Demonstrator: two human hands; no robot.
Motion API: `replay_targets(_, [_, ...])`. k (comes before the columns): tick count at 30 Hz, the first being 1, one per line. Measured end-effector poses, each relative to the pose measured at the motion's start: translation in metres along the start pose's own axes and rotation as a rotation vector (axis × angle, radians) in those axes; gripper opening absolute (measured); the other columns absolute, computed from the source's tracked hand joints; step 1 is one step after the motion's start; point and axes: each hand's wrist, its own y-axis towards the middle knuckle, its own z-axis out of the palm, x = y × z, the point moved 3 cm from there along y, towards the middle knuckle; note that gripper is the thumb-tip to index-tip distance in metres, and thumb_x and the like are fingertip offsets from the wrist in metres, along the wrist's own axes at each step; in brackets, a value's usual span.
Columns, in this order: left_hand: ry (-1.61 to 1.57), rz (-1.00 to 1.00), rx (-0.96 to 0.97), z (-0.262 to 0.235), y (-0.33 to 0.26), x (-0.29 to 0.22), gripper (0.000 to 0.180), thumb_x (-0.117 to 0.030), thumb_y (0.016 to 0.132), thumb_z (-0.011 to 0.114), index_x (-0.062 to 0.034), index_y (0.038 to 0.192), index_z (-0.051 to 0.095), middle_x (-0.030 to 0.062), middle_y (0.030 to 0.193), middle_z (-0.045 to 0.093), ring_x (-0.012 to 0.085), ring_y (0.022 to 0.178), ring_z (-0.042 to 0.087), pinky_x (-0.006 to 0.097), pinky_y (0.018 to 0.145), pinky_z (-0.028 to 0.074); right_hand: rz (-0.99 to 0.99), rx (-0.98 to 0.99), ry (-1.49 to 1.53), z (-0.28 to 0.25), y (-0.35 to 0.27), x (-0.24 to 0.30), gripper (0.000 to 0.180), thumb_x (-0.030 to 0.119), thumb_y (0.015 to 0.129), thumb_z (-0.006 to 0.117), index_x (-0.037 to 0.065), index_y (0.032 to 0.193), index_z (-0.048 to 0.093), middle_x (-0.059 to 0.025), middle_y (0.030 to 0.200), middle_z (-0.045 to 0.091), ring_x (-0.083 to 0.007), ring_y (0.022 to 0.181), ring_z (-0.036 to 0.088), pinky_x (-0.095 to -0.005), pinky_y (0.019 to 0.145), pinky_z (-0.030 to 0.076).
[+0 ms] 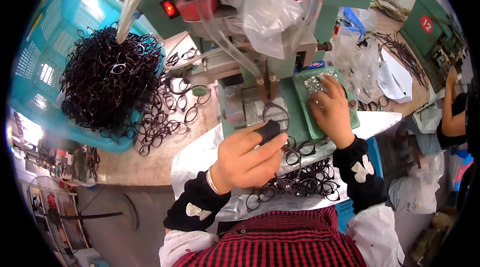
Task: The person repeatedly picks up black eyeglass frames from a basket, places them into a green press machine, and presses down to attach small metal nose pads. After each press, the person removes the frame and places it on the table. The process is repeated continuously throughout the clip.
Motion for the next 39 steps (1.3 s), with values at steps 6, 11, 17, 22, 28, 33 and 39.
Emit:
replay_targets(6, [0.142, -0.245, 0.045, -0.026, -0.030, -0.038, 0.026, -0.006, 0.073, 0.076, -0.0092, 0.098, 0.067, 0.0114, 0.118, 0.071, 0.0335, 0.102, 0.071, 0.051, 0.104, 0.048, 0.106, -0.041, 0.052, 0.001, 0.009, -0.012, 0.012, 0.000, 0.084, 0.064, 0.001, 0.097, 0.065, -0.0171, 0.105, 0.068, -0.0379, 0.105, 0.064, -0.0443, 0.087, 0.052])
replay_targets(11, [0.631, -0.693, -0.207, -0.095, -0.051, 0.020, 0.018, 0.002, 0.084, 0.070, -0.0028, 0.101, 0.067, 0.0140, 0.111, 0.068, 0.0334, 0.104, 0.064, 0.044, 0.097, 0.043, 0.790, -0.377, 0.888, -0.017, -0.052, -0.048, 0.013, 0.004, 0.096, 0.066, 0.000, 0.107, 0.068, -0.0024, 0.100, 0.069, -0.0108, 0.092, 0.063, -0.0240, 0.085, 0.048])
replay_targets(17, [0.754, -0.889, 0.485, -0.064, -0.126, 0.197, 0.052, -0.043, 0.073, 0.083, -0.0017, 0.102, 0.071, 0.0177, 0.124, 0.060, 0.0381, 0.111, 0.052, 0.049, 0.103, 0.039, 0.614, -0.212, 0.870, 0.023, -0.009, -0.017, 0.013, 0.000, 0.091, 0.069, 0.001, 0.104, 0.068, 0.0000, 0.090, 0.067, -0.0073, 0.082, 0.060, -0.0214, 0.075, 0.046])
replay_targets(22, [0.517, -1.266, 0.697, -0.018, -0.206, 0.227, 0.042, -0.041, 0.081, 0.070, -0.0019, 0.097, 0.074, 0.0183, 0.119, 0.059, 0.0395, 0.112, 0.054, 0.053, 0.097, 0.043, 0.614, -0.164, 0.516, -0.003, -0.023, -0.009, 0.015, 0.004, 0.088, 0.072, -0.002, 0.101, 0.072, -0.0080, 0.092, 0.073, -0.0152, 0.088, 0.066, -0.0280, 0.084, 0.050])
replay_targets(28, [0.643, -0.986, 0.408, -0.063, -0.159, 0.124, 0.017, -0.012, 0.092, 0.058, -0.0007, 0.096, 0.070, 0.0147, 0.087, 0.064, 0.0328, 0.087, 0.061, 0.043, 0.077, 0.049, 0.526, -0.230, 0.273, -0.049, -0.072, -0.015, 0.014, -0.004, 0.084, 0.070, -0.002, 0.098, 0.071, -0.0090, 0.094, 0.070, -0.0202, 0.088, 0.066, -0.0304, 0.083, 0.050])
replay_targets(33, [0.103, -1.187, -0.248, -0.076, -0.127, 0.100, 0.018, -0.019, 0.105, 0.057, -0.0028, 0.104, 0.064, -0.0020, 0.085, 0.061, 0.0028, 0.069, 0.051, 0.019, 0.061, 0.043, 0.433, -0.112, 0.555, -0.057, -0.029, 0.025, 0.017, -0.006, 0.081, 0.066, -0.001, 0.097, 0.071, -0.0091, 0.095, 0.070, -0.0210, 0.091, 0.066, -0.0304, 0.086, 0.049])
replay_targets(39, [-0.203, -1.221, -0.446, -0.040, -0.130, 0.089, 0.008, -0.008, 0.103, 0.056, -0.0009, 0.106, 0.055, 0.0037, 0.087, 0.062, 0.0109, 0.074, 0.063, 0.026, 0.069, 0.054, 0.501, -0.061, 1.067, 0.001, 0.047, 0.072, 0.031, -0.003, 0.078, 0.072, 0.001, 0.108, 0.064, -0.0045, 0.095, 0.067, -0.0139, 0.090, 0.063, -0.0282, 0.084, 0.049])
